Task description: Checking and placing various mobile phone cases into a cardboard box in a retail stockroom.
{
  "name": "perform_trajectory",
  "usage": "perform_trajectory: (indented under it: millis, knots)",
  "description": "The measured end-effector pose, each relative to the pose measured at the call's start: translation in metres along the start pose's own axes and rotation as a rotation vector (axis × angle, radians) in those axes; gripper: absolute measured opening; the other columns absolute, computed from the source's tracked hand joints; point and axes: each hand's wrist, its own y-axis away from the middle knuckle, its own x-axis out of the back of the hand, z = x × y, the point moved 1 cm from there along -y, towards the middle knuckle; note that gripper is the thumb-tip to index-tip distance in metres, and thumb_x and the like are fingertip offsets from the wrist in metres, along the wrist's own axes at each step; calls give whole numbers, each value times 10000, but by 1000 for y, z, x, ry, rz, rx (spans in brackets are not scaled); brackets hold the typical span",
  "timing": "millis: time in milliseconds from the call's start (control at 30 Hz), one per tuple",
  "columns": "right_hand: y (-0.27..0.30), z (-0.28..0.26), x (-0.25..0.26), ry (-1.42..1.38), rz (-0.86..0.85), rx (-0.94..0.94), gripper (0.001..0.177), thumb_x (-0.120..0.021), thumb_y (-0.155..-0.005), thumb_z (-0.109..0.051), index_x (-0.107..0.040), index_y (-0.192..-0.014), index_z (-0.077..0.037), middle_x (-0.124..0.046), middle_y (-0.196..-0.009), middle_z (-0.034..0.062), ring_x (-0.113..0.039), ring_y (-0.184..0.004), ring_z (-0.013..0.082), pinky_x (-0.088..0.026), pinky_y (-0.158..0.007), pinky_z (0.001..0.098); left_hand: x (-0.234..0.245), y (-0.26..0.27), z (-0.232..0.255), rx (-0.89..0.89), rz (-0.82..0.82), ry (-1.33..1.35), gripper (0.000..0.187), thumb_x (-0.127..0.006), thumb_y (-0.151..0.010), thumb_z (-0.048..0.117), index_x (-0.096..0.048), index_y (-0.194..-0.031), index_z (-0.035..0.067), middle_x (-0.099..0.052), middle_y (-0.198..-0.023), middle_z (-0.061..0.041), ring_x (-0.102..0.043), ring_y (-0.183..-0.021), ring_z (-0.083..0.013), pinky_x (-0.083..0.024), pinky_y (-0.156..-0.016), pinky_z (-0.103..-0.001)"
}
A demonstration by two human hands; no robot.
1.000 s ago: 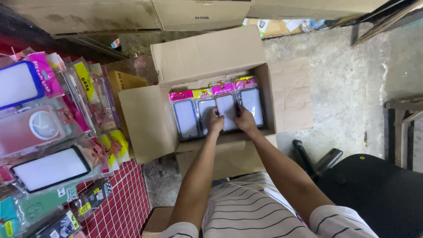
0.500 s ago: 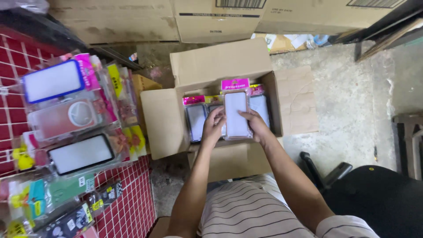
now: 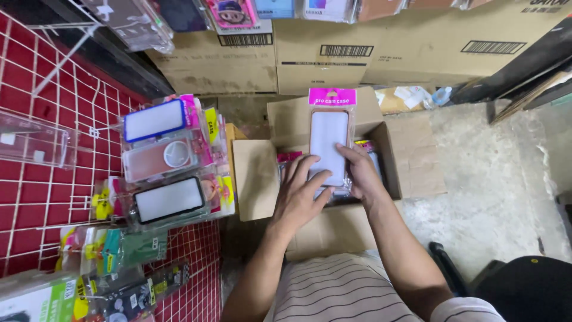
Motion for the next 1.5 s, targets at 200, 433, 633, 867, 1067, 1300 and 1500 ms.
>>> perform_trajectory:
  millis: [200,433,633,867,1067,1300,1500]
  knots:
    - [6,-2,-33,35,63,72,277,-615,-1001,-208,-641,-1145,27,-734,-993,143,-725,-841,216,-605,-747,358,25,-1,-1,-66,15,-2,266,-824,-802,196,-696,-1018,107,-567,-1281,-115,-517,-1275,-341,-392,-1035,-506]
    - [7,1,-55,68,33,150,249,-636,-1006,-183,-661,-1108,42,-732,-981,143,-708,-831,210,-595,-748,350,49,17,2,-145,3,9,142,-774,-862,135,-709,-988,118,-638,-1075,-29,-587,-1129,-258,-424,-1049,-471]
    - [2,1,-59,-292,16,-20,311,-585,-1022,-204,-617,-1218,36,-741,-1086,173,-741,-935,264,-609,-848,410,46,49,-3,-368,149,-212,130,-771,-860,117,-727,-982,108,-666,-1103,-12,-609,-1092,-228,-395,-1021,-450]
    - [15,-4,-76,-379,80,74,407,-552,-1033,-278,-592,-1286,38,-726,-1156,185,-736,-1015,283,-603,-934,441,52,50,15,-158,386,12,234,-764,-847,132,-725,-1061,44,-678,-1078,-98,-590,-1049,-291,-428,-940,-453]
    - [30,-7,-89,-283,87,159,436,-524,-1056,-361,-591,-1301,-6,-711,-1167,142,-720,-1021,253,-591,-928,432,21,53,1,332,389,472,211,-671,-1010,111,-712,-1195,19,-734,-1017,-58,-616,-864,-166,-509,-759,-283]
    - [34,9,-86,-181,37,341,383,-541,-1062,-304,-588,-1283,5,-704,-1181,139,-699,-1059,256,-566,-961,433,-32,63,-39,706,436,1196,249,-693,-1016,138,-731,-1204,-21,-666,-813,4,-527,-656,-44,-403,-568,-221]
    - [33,15,-86,-163,-19,364,370,-544,-1051,-268,-590,-1293,8,-702,-1193,127,-685,-1091,246,-535,-1010,428,-41,67,-48,654,496,1338,188,-721,-973,95,-706,-1129,-9,-667,-819,-1,-561,-672,-63,-418,-595,-229]
